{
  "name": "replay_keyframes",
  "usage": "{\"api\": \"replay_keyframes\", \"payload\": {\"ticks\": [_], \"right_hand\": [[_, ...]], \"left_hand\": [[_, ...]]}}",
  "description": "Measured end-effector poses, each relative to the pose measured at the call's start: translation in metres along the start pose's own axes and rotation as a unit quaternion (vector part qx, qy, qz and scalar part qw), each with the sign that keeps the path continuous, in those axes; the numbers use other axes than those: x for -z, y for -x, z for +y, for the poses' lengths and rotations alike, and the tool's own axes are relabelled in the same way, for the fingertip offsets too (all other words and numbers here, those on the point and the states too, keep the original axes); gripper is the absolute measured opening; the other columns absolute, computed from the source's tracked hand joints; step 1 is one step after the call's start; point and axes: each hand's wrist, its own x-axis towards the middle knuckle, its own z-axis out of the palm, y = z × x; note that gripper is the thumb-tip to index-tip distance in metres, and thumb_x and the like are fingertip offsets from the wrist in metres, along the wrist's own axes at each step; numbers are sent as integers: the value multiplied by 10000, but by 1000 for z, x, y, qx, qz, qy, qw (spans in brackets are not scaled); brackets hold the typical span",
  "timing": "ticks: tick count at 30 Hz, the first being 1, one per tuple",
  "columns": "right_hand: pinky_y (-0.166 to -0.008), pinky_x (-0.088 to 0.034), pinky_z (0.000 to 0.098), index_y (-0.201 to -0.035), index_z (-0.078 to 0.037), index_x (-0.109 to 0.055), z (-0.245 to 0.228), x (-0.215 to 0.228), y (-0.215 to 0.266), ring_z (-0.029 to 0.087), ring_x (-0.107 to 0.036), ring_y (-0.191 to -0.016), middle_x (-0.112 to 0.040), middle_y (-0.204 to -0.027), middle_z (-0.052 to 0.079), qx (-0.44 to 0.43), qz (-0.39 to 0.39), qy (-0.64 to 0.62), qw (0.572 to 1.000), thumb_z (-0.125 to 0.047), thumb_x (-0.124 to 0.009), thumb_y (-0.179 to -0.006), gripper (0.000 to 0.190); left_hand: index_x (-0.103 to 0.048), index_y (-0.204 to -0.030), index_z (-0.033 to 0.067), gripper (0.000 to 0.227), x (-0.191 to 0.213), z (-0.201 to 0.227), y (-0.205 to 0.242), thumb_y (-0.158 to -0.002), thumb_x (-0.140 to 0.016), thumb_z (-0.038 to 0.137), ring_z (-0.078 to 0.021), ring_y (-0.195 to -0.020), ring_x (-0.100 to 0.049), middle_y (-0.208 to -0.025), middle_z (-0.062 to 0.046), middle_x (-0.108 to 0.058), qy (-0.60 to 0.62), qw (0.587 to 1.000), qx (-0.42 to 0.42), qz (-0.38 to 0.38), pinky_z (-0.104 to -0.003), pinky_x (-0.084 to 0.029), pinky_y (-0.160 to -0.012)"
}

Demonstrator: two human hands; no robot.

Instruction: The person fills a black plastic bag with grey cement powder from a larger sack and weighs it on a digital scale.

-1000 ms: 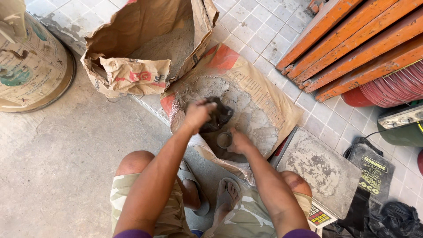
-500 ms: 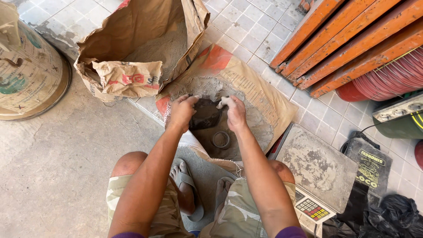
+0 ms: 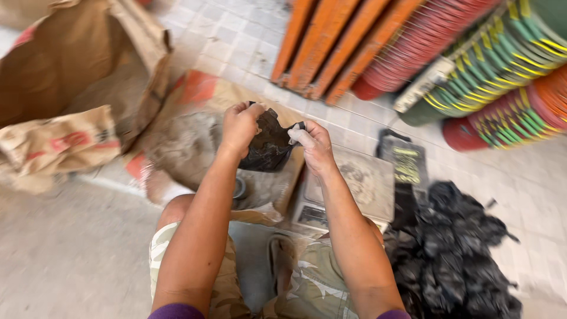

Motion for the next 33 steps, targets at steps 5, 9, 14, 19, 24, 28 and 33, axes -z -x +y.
{"api": "replay_keyframes", "payload": {"ticks": [5, 9, 14, 19, 24, 28, 33], "right_hand": [[-559, -459, 194, -746, -29, -615, -37, 82, 16, 97, -565, -563, -582, -600, 55, 30, 88, 15, 996, -50, -682, -674, 101], [-562, -450, 183, -743, -53, -617, -32, 152, 34, 81, -560, -583, -580, -614, 29, 19, 184, 51, 981, -50, -653, -663, 88], [-572, -451, 202, -738, -41, -618, -39, 209, 51, 93, -572, -591, -603, -631, 55, -18, 289, 0, 957, -30, -629, -679, 61], [-560, -401, 240, -722, -31, -599, 19, 271, 54, 118, -543, -641, -563, -646, 64, -103, 333, 88, 933, -43, -639, -708, 44], [-444, -397, 301, -706, -13, -627, 65, 308, 48, 151, -515, -527, -482, -551, 83, -125, 348, 230, 900, -99, -679, -682, 103], [-442, -420, 301, -666, -81, -658, 73, 299, 40, 152, -569, -568, -526, -541, 67, -143, 351, 284, 881, -175, -702, -612, 118], [-559, -494, 337, -714, -160, -686, 80, 300, 36, 219, -635, -695, -613, -643, 67, -178, 361, 334, 853, -254, -718, -595, 155]], "left_hand": [[-568, -726, -15, 137, -77, -34, 8, -718, -613, 114, -120, -438, -512, -571, -73, -458, 60, 988, 37, -136, -264, -471, -478], [-593, -693, -2, 105, -145, -90, 19, -692, -625, 97, -130, -435, -530, -489, -72, -472, 59, 966, 54, -246, -215, -440, -498], [-618, -907, -41, 234, -198, -136, 36, -728, -662, 103, -127, -543, -585, -631, -87, -568, 22, 951, 59, -304, -244, -488, -596], [-618, -981, -54, 315, -213, -159, 55, -718, -677, 109, -120, -556, -600, -698, -92, -606, -24, 951, 71, -299, -239, -501, -595], [-670, -733, 144, 156, -213, -193, 39, -669, -717, 278, -134, -586, -613, -590, -17, -597, -240, 939, 36, -244, -264, -455, -517], [-665, -773, 126, 155, -213, -153, 63, -720, -676, 271, -154, -603, -619, -609, -38, -608, -268, 926, 49, -261, -286, -478, -540], [-667, -896, 107, 254, -212, -131, 74, -762, -576, 303, -379, -959, -561, -807, -119, -631, -414, 871, 1, -266, -483, -413, -860]]}}
